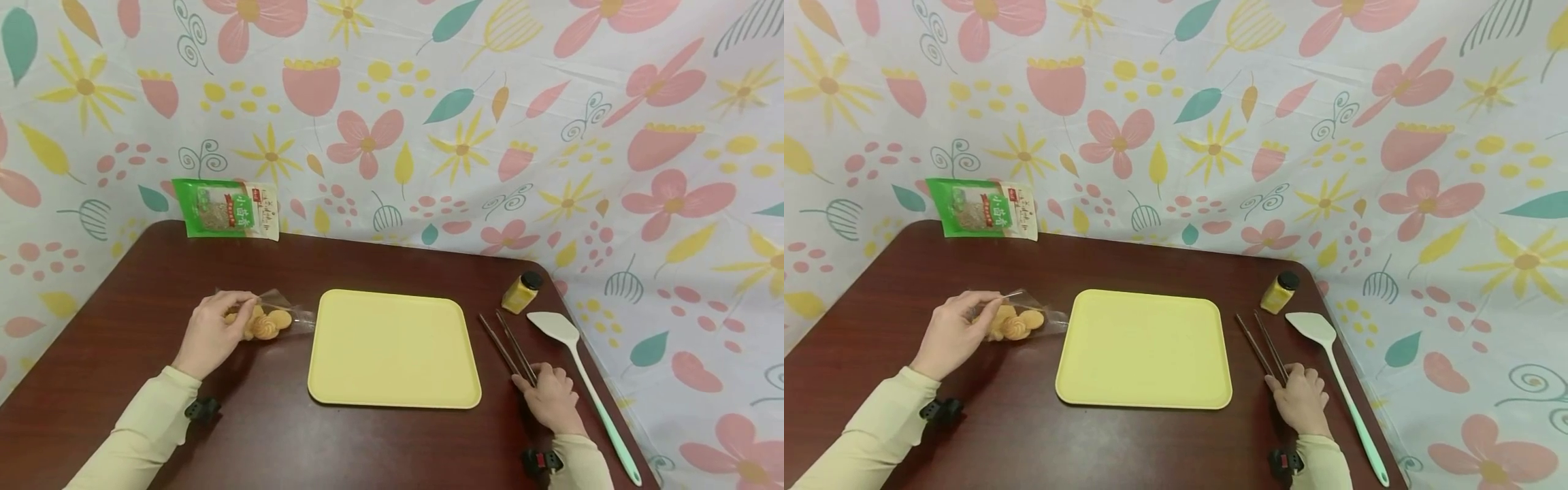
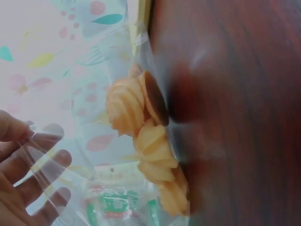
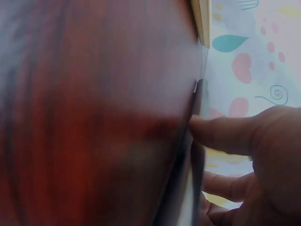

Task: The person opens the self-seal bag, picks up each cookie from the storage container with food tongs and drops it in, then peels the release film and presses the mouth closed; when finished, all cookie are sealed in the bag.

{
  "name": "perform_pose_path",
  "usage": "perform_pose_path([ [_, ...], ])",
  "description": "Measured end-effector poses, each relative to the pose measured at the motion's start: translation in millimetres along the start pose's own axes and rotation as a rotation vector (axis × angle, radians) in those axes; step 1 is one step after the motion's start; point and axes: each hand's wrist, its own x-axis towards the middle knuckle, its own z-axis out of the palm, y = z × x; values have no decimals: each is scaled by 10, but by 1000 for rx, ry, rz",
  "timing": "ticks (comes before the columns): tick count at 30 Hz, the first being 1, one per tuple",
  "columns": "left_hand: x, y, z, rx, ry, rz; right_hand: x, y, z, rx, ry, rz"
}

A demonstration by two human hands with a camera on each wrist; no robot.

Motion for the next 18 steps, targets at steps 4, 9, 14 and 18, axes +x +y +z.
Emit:
perform_pose_path([
  [4,9,19,-13,-11,18,12,-26,-106,-63,-6,13,-13],
  [9,23,40,-27,-8,40,28,-44,-382,-145,0,56,-122],
  [14,17,54,-40,0,62,36,-27,-726,-183,23,89,-247],
  [18,16,72,-58,-18,92,54,-1,-1046,-139,32,128,-351],
])
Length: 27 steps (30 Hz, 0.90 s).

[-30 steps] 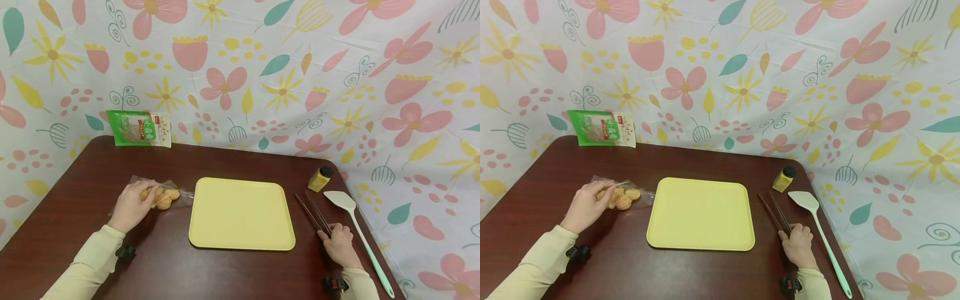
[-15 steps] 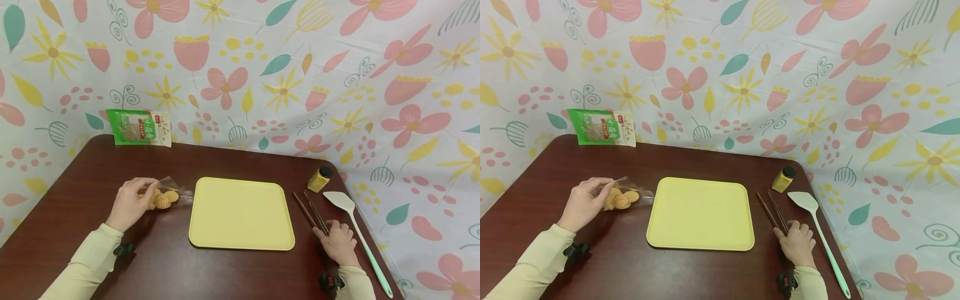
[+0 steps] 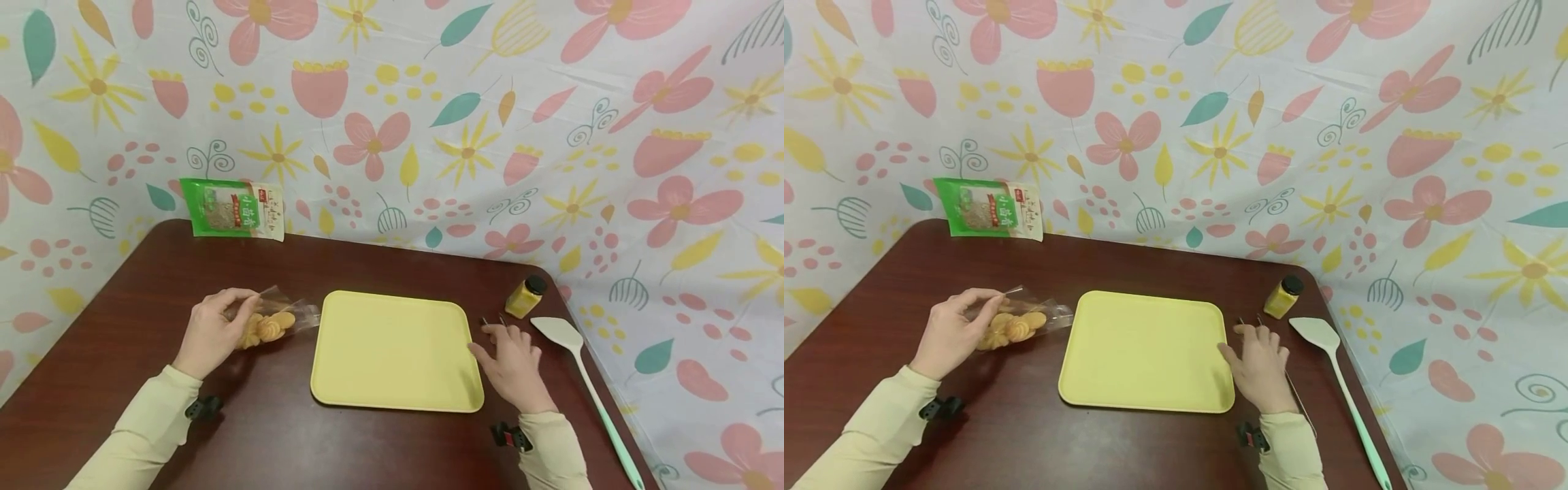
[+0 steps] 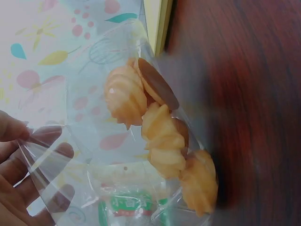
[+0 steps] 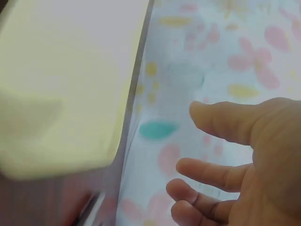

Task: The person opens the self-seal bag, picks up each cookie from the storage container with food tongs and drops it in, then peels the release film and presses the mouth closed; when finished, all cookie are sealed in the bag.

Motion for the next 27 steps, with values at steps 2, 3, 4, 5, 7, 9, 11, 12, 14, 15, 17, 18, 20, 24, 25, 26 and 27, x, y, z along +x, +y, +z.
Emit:
perform_pose_path([
  [2,4,11,-12,-25,12,0,74,-175,60,7,17,-58],
  [3,6,14,-13,-42,17,-4,111,-263,98,15,21,-90],
  [4,9,18,-13,-60,20,-9,147,-358,131,26,24,-125],
  [5,11,24,-13,-77,22,-17,180,-455,163,40,24,-161],
  [7,20,42,-10,-105,22,-29,252,-655,227,87,8,-234],
  [9,33,60,-3,-122,27,-41,324,-857,285,142,-34,-292],
  [11,50,86,5,-124,36,-50,394,-1062,340,197,-97,-329],
  [12,58,98,11,-125,41,-56,429,-1157,373,226,-137,-337],
  [14,71,122,28,-128,51,-71,485,-1333,442,279,-221,-336],
  [15,75,138,36,-133,55,-79,509,-1407,484,305,-259,-334],
  [17,84,169,47,-147,53,-97,552,-1539,573,351,-327,-325],
  [18,86,181,51,-154,52,-104,572,-1594,622,366,-350,-323],
  [20,90,204,49,-168,51,-118,612,-1692,710,397,-378,-322],
  [24,88,215,39,-214,67,-129,693,-1855,821,432,-358,-339],
  [25,84,214,36,-231,72,-132,713,-1890,835,445,-347,-342],
  [26,80,214,33,-248,75,-134,735,-1920,847,456,-332,-350],
  [27,75,215,30,-266,77,-138,755,-1948,856,466,-317,-356],
])
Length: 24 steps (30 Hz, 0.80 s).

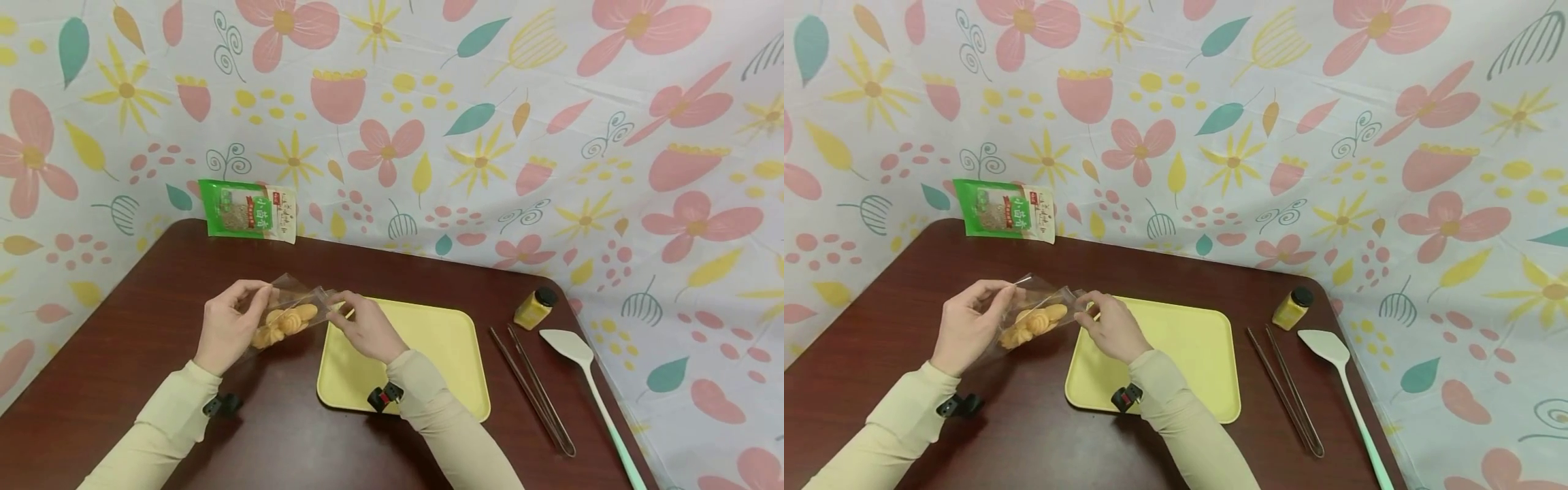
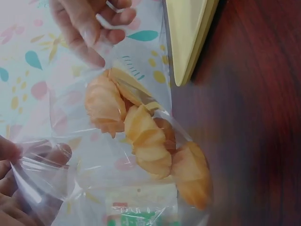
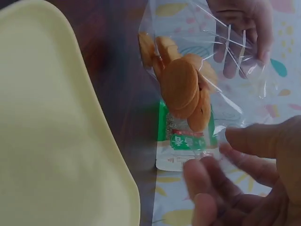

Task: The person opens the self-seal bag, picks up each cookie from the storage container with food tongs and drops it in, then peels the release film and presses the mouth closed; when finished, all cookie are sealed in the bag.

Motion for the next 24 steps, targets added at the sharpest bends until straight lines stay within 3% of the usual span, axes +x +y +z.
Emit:
perform_pose_path([
  [7,-61,38,-58,1,11,-37,188,-76,-6,33,91,-99],
  [12,-115,105,-161,-24,-15,-94,316,-180,-49,109,99,-149],
  [19,-225,-89,-224,9,-70,-143,436,-342,-73,200,88,-196],
  [24,-239,-224,-275,-78,-76,-108,507,-362,-45,259,62,-249],
])
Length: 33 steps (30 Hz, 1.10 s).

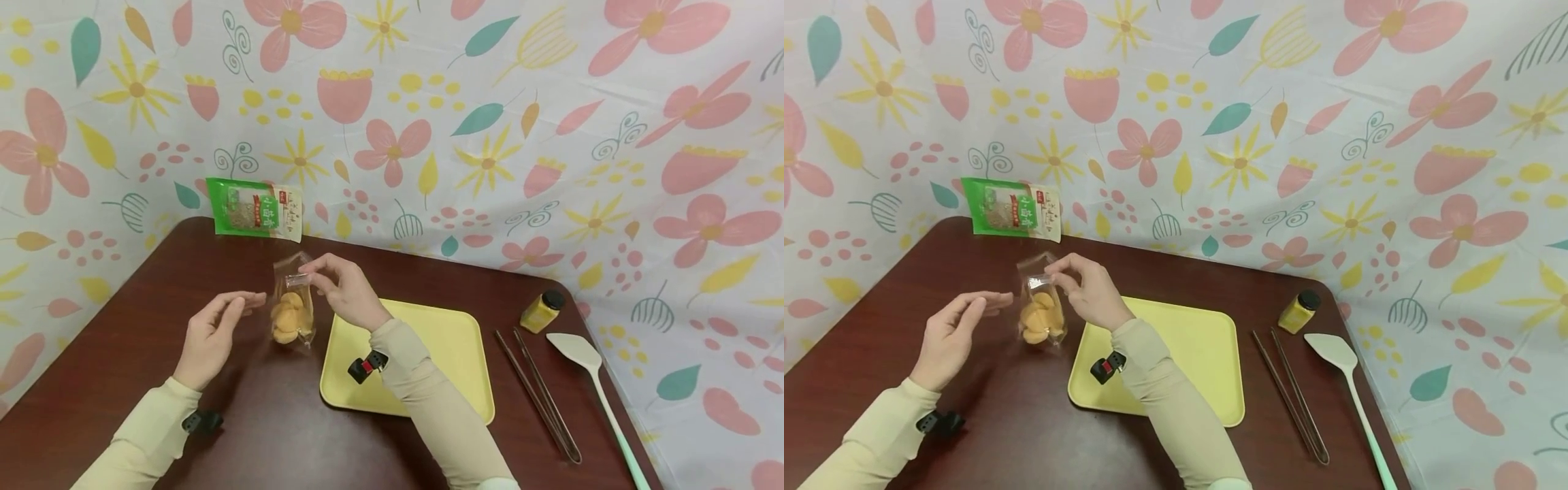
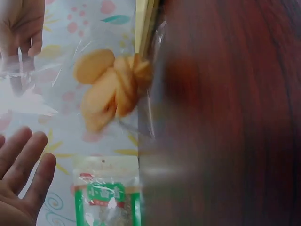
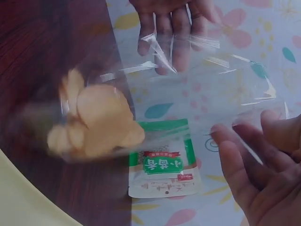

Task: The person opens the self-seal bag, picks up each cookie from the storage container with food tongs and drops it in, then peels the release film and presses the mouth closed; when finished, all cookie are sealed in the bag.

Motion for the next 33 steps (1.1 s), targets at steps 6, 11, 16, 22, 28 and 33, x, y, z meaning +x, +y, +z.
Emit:
perform_pose_path([
  [6,69,-59,12,101,-57,-13,3,54,-15,79,-34,-15],
  [11,161,-61,147,203,-95,87,-35,-2,-32,166,-98,8],
  [16,270,-65,263,228,-39,152,-86,-167,-52,194,-123,-7],
  [22,330,-42,297,230,-11,95,-154,-67,-24,3,-84,-89],
  [28,354,8,270,208,-16,-19,-263,-245,-9,-259,-55,-169],
  [33,363,53,230,200,-3,-50,-293,-279,-3,-469,-21,-234],
])
